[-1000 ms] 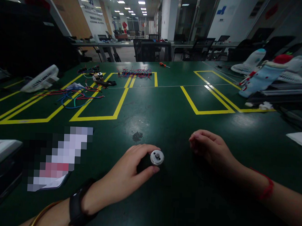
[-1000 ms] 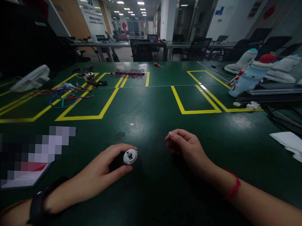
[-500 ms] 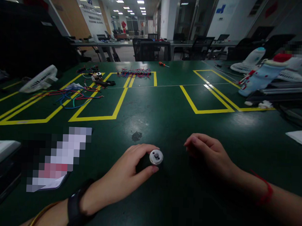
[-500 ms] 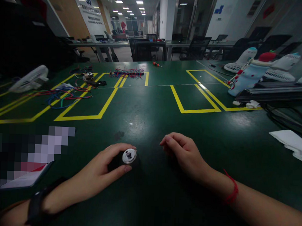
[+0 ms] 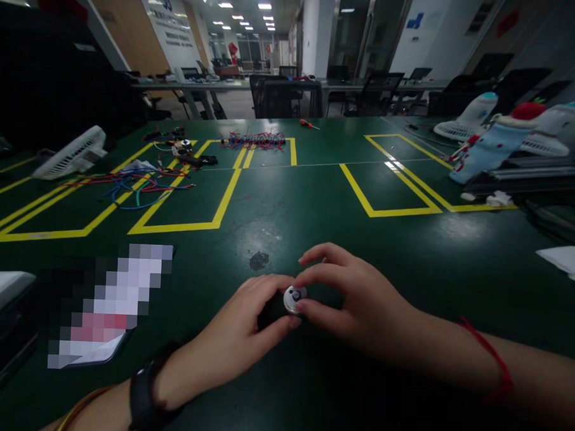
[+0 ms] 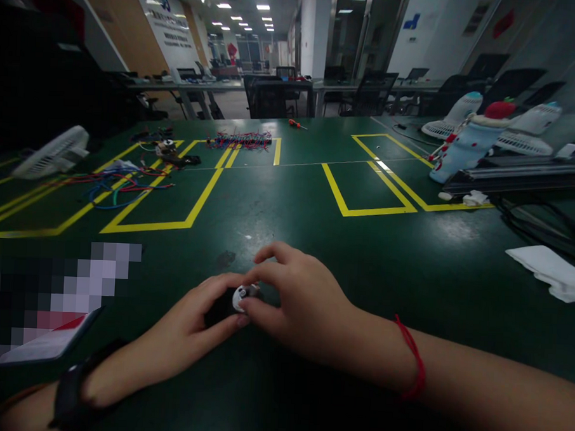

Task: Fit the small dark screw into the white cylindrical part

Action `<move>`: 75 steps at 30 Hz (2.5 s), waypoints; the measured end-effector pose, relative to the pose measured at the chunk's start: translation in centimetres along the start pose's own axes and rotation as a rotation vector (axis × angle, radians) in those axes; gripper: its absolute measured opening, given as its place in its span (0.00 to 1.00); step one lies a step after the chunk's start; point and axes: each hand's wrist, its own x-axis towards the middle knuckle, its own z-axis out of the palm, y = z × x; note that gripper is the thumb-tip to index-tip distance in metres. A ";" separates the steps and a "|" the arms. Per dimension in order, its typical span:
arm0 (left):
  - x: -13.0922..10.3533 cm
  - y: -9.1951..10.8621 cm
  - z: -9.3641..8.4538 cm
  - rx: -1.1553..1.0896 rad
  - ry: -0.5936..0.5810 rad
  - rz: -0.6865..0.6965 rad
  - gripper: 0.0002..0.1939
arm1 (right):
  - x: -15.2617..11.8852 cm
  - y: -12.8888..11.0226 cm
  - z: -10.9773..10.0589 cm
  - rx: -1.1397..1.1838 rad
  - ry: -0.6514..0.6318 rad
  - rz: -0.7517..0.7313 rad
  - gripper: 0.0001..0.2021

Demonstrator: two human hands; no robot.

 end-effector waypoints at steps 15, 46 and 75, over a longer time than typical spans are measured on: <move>0.1 0.1 0.0 0.001 0.003 -0.026 0.19 | -2.8 4.5 -0.9 -0.029 -0.106 0.079 0.06; 0.0 -0.1 -0.1 0.002 -0.011 -0.027 0.19 | -3.0 5.7 -1.5 0.638 0.244 0.462 0.07; 0.3 0.0 0.2 0.007 -0.003 0.005 0.19 | 0.5 0.4 -0.5 -0.099 -0.019 -0.127 0.08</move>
